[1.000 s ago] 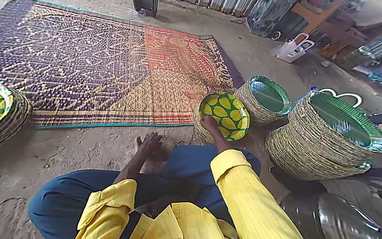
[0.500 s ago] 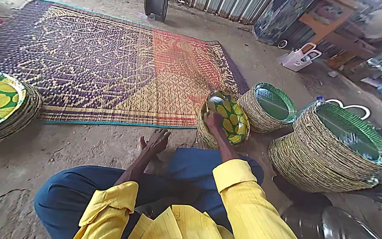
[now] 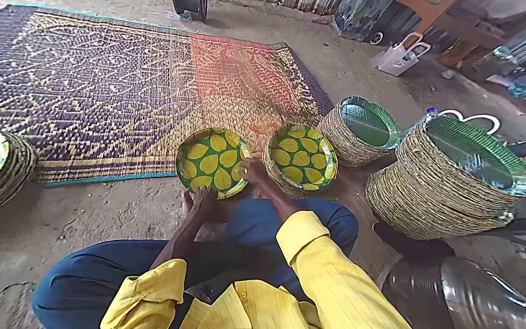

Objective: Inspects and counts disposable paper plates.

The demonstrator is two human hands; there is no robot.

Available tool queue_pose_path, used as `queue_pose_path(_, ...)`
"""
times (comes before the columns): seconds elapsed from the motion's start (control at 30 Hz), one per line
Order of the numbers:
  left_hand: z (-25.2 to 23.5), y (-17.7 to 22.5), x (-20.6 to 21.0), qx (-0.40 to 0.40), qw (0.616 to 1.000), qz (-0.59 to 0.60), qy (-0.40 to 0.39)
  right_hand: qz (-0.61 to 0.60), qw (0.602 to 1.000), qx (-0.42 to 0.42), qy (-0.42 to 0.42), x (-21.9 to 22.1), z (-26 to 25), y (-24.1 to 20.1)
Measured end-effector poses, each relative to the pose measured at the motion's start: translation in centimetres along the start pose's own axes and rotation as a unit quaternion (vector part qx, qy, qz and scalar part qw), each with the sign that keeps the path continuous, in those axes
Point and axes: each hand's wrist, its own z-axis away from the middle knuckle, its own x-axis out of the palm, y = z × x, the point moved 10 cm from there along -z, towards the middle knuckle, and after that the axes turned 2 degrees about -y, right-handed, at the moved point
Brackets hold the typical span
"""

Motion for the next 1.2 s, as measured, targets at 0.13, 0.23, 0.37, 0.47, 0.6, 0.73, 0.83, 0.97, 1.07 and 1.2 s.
queue_pose_path(0.13, -0.3, 0.4, 0.1, -0.006, 1.000, -0.030, -0.001, 0.008, 0.967, 0.216, 0.136, -6.7, 1.1, 10.3)
queue_pose_path(0.23, 0.0, 0.0, -0.4, -0.028, 0.999, -0.024, 0.018, -0.025, 0.956, 0.289, 0.054, -4.6, 2.5, 13.6)
queue_pose_path(0.37, 0.5, -0.7, -0.4, -0.051, 0.998, -0.021, 0.006, -0.030, 0.956, 0.289, 0.041, -4.2, 2.6, 13.4)
queue_pose_path(0.47, 0.5, -0.9, -0.9, -0.047, 0.999, -0.012, 0.008, -0.023, 0.956, 0.290, 0.047, -4.9, 2.7, 13.0)
queue_pose_path(0.6, 0.8, -1.0, -0.8, -0.047, 0.999, -0.002, 0.003, -0.028, 0.952, 0.297, 0.069, -5.7, 2.8, 12.5)
queue_pose_path(0.73, 1.1, -0.9, -1.0, -0.041, 0.999, -0.001, 0.008, -0.044, 0.946, 0.316, 0.063, -5.4, 3.2, 13.2)
queue_pose_path(0.83, 1.4, -1.0, -0.9, -0.042, 0.999, 0.005, 0.011, -0.056, 0.942, 0.319, 0.084, -5.9, 3.3, 13.1)
queue_pose_path(0.97, 1.6, -1.4, -1.2, -0.044, 0.998, 0.032, 0.015, -0.020, 0.955, 0.236, 0.180, -9.8, 3.0, 9.0)
queue_pose_path(1.07, 1.4, -1.5, -2.7, 0.004, 0.989, 0.079, 0.125, 0.026, 0.955, 0.058, 0.290, -10.8, 3.2, 1.4)
queue_pose_path(1.2, 7.2, -0.7, -9.3, 0.147, 0.808, 0.100, 0.562, 0.013, 0.976, -0.138, 0.170, -2.0, 2.6, -8.0)
